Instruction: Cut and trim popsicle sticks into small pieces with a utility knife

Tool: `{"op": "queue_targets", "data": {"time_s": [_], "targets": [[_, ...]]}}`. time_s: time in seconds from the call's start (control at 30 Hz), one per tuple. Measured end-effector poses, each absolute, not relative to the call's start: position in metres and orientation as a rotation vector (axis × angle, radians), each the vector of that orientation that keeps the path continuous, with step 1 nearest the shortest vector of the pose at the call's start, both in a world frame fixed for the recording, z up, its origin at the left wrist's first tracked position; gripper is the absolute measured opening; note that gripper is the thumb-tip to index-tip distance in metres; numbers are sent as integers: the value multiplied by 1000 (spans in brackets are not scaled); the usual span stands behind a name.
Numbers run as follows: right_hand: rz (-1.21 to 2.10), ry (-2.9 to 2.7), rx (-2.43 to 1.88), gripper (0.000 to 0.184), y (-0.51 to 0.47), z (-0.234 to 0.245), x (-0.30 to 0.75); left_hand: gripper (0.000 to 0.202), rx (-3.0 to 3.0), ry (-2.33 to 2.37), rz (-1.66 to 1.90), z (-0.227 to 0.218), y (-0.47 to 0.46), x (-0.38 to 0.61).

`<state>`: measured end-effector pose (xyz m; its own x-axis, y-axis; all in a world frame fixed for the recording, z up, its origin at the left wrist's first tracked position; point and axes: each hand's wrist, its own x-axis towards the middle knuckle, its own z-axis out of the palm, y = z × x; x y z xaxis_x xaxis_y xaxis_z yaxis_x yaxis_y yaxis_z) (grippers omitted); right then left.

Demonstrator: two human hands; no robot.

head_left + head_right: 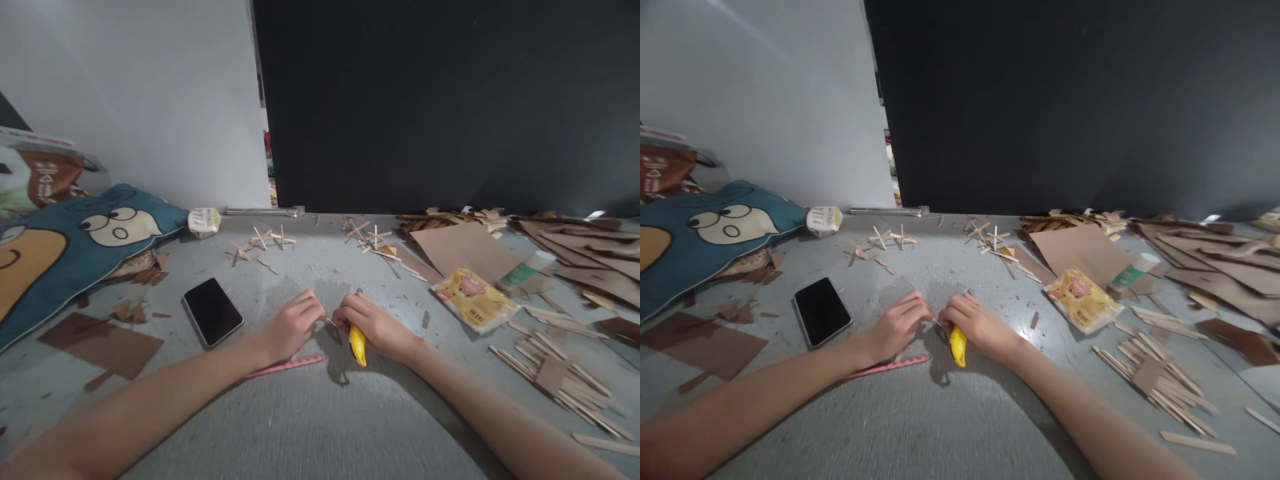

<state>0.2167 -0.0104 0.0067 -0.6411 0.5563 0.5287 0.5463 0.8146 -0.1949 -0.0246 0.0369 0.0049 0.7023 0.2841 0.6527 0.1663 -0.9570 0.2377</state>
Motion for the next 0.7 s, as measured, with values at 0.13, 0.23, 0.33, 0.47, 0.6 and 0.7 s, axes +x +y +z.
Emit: {"op": "queue_targets", "data": {"time_s": [0.13, 0.23, 0.33, 0.47, 0.6, 0.7], "targets": [[15, -2502, -828, 21, -12, 17, 217, 36, 2788, 437, 1002, 5, 36, -25], [-24, -2569, -819, 21, -12, 23, 217, 36, 2787, 488, 940, 5, 36, -25], [-38, -2603, -822, 20, -11, 25, 217, 35, 2781, 505, 915, 5, 35, -24], [-32, -2640, -850, 17, -11, 26, 217, 36, 2768, 527, 888, 7, 35, -24], [-10, -2694, -895, 16, -12, 32, 215, 36, 2746, 527, 854, 7, 35, -25], [5, -2724, -931, 17, -15, 39, 213, 36, 2745, 495, 886, 4, 35, -23]]}}
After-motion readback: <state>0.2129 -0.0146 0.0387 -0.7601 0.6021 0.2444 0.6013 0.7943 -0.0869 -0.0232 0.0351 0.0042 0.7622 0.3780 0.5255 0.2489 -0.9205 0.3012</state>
